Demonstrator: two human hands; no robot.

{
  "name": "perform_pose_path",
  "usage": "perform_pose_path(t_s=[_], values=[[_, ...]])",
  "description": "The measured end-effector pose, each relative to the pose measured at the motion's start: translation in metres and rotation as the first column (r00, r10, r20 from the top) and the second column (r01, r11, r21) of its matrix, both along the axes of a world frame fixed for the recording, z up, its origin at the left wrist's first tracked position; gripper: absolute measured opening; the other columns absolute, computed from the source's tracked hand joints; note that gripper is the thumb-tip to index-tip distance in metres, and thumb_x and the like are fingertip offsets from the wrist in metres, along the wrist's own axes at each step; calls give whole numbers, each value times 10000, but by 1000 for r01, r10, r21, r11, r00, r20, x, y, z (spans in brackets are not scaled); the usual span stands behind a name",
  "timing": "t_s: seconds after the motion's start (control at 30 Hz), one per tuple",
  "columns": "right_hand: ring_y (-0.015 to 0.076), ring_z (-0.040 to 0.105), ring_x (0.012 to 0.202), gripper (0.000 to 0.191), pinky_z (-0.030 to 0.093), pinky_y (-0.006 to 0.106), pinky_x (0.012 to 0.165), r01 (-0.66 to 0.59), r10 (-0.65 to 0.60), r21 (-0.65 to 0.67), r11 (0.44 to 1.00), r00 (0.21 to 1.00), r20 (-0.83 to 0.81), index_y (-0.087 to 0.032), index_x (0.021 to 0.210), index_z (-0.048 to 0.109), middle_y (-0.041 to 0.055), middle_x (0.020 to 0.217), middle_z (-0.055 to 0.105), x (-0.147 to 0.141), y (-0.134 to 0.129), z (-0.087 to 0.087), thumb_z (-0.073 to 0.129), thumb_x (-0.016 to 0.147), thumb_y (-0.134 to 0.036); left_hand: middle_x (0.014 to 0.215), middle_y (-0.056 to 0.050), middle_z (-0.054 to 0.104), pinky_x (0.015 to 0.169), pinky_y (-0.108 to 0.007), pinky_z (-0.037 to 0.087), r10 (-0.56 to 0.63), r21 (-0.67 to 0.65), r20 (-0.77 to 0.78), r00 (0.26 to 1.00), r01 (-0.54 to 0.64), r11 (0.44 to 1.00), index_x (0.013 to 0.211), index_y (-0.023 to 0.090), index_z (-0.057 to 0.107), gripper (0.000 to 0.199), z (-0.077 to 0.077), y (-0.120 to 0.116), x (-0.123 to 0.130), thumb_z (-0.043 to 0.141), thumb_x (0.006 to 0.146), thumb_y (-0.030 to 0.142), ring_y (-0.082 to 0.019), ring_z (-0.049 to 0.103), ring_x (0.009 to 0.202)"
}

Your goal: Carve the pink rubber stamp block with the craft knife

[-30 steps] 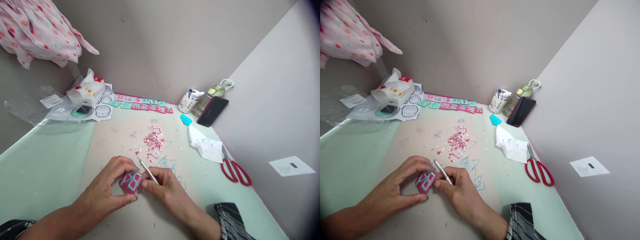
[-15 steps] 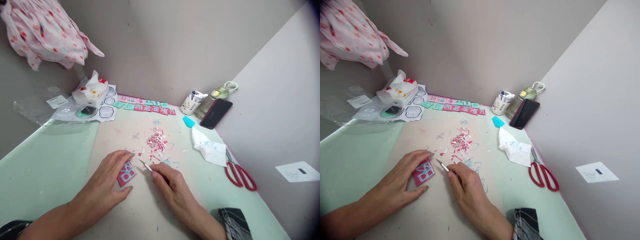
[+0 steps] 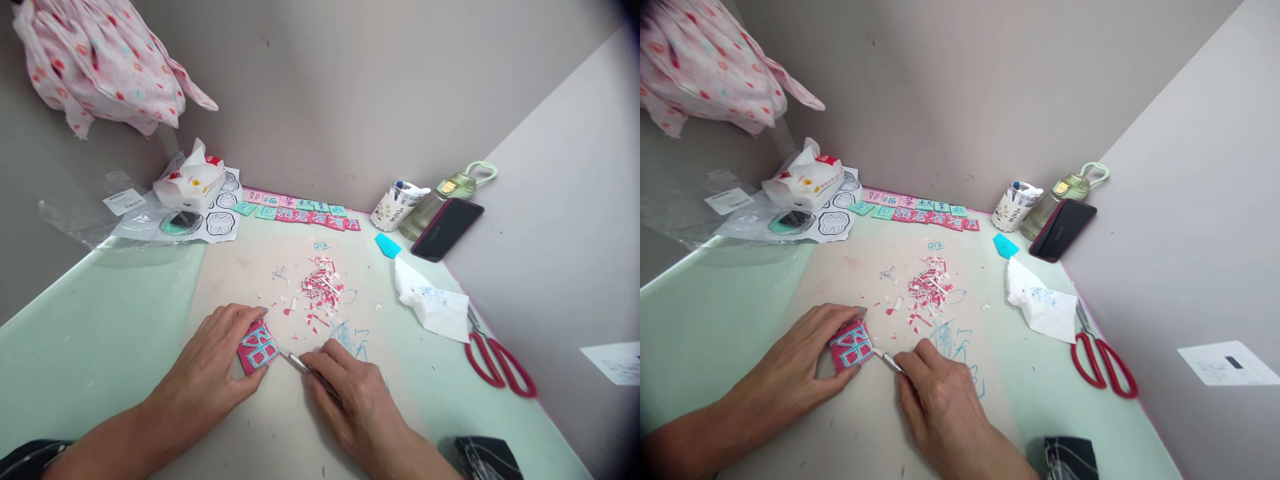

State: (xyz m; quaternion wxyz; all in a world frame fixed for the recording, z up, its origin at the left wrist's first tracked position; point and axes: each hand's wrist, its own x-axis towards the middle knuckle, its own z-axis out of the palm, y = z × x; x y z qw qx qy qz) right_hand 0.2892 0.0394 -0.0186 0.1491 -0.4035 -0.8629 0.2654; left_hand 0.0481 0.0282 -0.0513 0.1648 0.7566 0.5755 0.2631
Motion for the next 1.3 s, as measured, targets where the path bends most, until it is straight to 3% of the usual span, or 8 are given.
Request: perform_pose_path(t_s=[0.37, 0.5, 0.6, 0.7, 0.83, 1.0, 1.13, 1.3], values=[[215, 637, 727, 341, 454, 330, 610, -6, 6, -21, 1000, 1000, 14, -144, 1095, 689, 112, 899, 649, 0, -1, -2, 361, 1022, -199, 1256, -61, 583, 951, -499, 502, -16, 3, 12, 1000, 15, 1000, 1339, 290, 419, 501, -1, -3, 0, 593, 874, 224, -313, 574, 1143], [201, 618, 800, 323, 462, 329, 684, 90, -133, -199, 976, 967, -216, -207, 1187, 698, 88, 957, 671, 3, 0, -2, 425, 1022, -259, 1266, -50, 603, 977, -480, 505, -6, 2, 71, 997, 6, 1000, 1358, 305, 431, 507, -4, -3, 1, 574, 882, 206, -296, 581, 1169], [169, 578, 743, 257, 431, 294, 654, 122, -341, -501, 857, 863, -373, -275, 1119, 754, 32, 869, 668, 6, 4, 1, 553, 988, -367, 1321, -52, 599, 1021, -456, 502, -48, -38, 148, 988, 55, 998, 1397, 319, 422, 560, -6, -4, 1, 548, 874, 164, -282, 575, 1224], [117, 474, 559, 243, 354, 255, 556, 45, -538, -768, 638, 740, -403, -252, 1050, 782, -22, 652, 574, 6, 9, 4, 657, 914, -409, 1376, -71, 580, 1065, -477, 483, -56, -53, 169, 984, 66, 996, 1406, 311, 438, 591, -6, -4, -1, 583, 850, 173, -307, 543, 1281], [107, 546, 578, 200, 399, 240, 568, -95, -711, -887, 452, 562, -422, -192, 966, 798, 16, 723, 658, 4, 14, 5, 724, 820, -307, 1378, -67, 581, 1081, -489, 476, -19, -58, 129, 991, 26, 998, 1414, 320, 450, 628, -2, -2, -7, 643, 828, 198, -318, 533, 1297], [129, 614, 650, 186, 464, 247, 628, -166, -725, -859, 484, 474, -500, -190, 965, 802, 40, 781, 719, 5, 15, 2, 784, 791, -252, 1311, -49, 608, 1001, -415, 535, -2, -71, 144, 990, 13, 997, 1437, 330, 437, 640, 1, -3, -5, 633, 843, 193, -291, 612, 1196], [131, 619, 746, 264, 470, 245, 709, -161, -700, -830, 535, 466, -541, -222, 1006, 781, 29, 851, 725, 7, 16, -2, 869, 768, -296, 1232, -40, 570, 880, -346, 573, -6, -90, 150, 989, 19, 996, 1486, 363, 374, 704, 0, -8, 0, 608, 853, 163, -256, 654, 1083], [110, 543, 701, 282, 427, 228, 675, -87, -664, -778, 623, 467, -584, -210, 967, 739, -7, 806, 651, 7, 17, -7, 880, 768, -353, 1312, -33, 535, 897, -310, 569, -41, -176, 199, 979, 77, 981, 1394, 355, 504, 660, 4, -9, -6, 661, 788, 146, -241, 651, 1110]])
